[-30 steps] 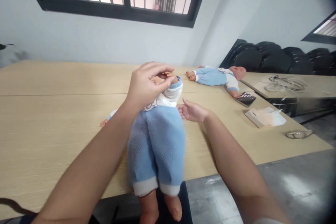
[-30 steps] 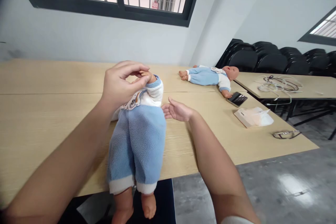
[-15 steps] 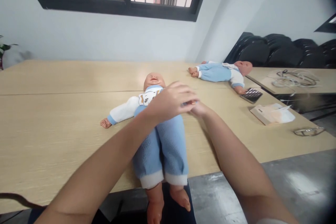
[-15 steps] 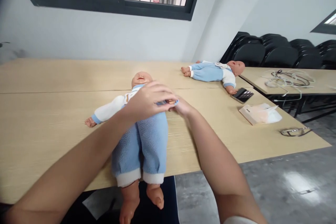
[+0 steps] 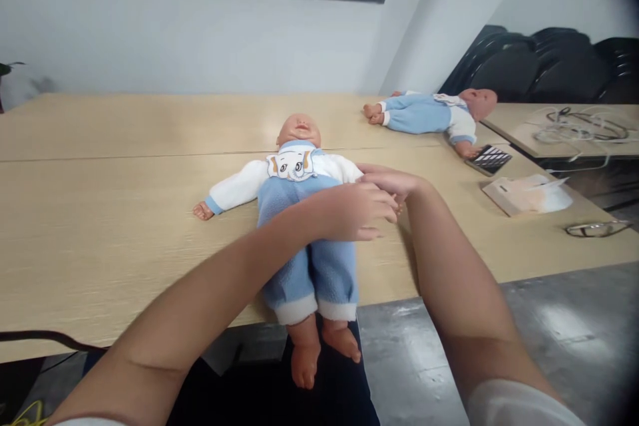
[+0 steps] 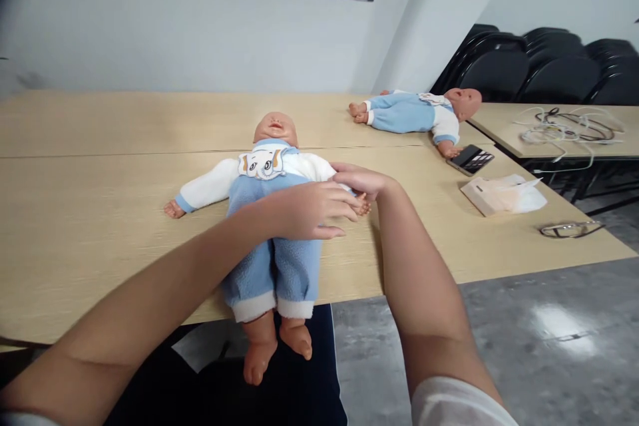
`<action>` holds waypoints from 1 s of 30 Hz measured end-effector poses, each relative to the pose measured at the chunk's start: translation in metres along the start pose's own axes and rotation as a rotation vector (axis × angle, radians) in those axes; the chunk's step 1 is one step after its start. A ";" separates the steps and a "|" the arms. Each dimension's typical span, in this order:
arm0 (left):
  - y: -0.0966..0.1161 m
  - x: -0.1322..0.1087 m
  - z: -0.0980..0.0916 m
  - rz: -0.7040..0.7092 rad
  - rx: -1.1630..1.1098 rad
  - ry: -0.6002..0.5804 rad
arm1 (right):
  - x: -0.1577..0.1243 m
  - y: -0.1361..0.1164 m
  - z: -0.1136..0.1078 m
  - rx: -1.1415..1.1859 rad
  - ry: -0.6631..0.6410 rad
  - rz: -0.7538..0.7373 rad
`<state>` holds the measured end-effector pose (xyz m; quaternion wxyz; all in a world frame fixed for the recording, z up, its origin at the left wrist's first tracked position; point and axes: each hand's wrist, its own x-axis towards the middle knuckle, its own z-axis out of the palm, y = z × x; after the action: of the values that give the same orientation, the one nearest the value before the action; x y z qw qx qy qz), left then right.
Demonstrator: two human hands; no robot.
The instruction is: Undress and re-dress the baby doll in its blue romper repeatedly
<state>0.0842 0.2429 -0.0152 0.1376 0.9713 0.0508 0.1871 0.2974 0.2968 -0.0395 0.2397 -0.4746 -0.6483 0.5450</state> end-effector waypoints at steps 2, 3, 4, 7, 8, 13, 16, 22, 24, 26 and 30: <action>-0.009 -0.005 -0.009 -0.037 0.013 0.032 | 0.004 0.003 -0.005 -0.095 -0.011 -0.031; -0.015 -0.009 -0.016 -0.073 0.024 0.064 | 0.007 0.006 -0.008 -0.137 -0.012 -0.064; -0.021 -0.013 -0.023 -0.118 0.033 0.104 | 0.008 0.008 -0.009 -0.168 -0.002 -0.095; -0.030 -0.033 -0.045 -0.284 0.016 0.262 | 0.010 0.010 -0.012 -0.236 0.016 -0.098; -0.028 -0.041 -0.050 -0.336 -0.003 0.319 | 0.010 0.009 -0.012 -0.250 0.015 -0.091; 0.031 -0.101 -0.031 -0.533 -0.040 0.588 | 0.006 0.000 -0.011 -0.299 0.017 -0.110; 0.082 -0.138 0.011 -0.697 -0.022 0.714 | 0.007 0.003 -0.014 -0.349 0.042 -0.116; 0.142 -0.175 0.072 -0.781 0.089 0.400 | 0.009 0.010 -0.012 -0.531 0.167 -0.032; 0.149 -0.178 0.077 -0.736 0.103 0.317 | 0.012 0.010 -0.006 -0.618 0.249 -0.058; 0.152 -0.180 0.077 -0.716 0.098 0.305 | 0.018 0.007 0.006 -0.717 0.371 -0.188; 0.142 -0.179 0.066 -0.769 0.023 0.423 | 0.025 -0.005 0.045 -0.710 0.481 -0.579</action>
<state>-0.0500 0.0635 -0.0966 0.1728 0.8237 0.4376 0.3163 0.2478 0.2975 -0.0529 0.3470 -0.4399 -0.8246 0.0782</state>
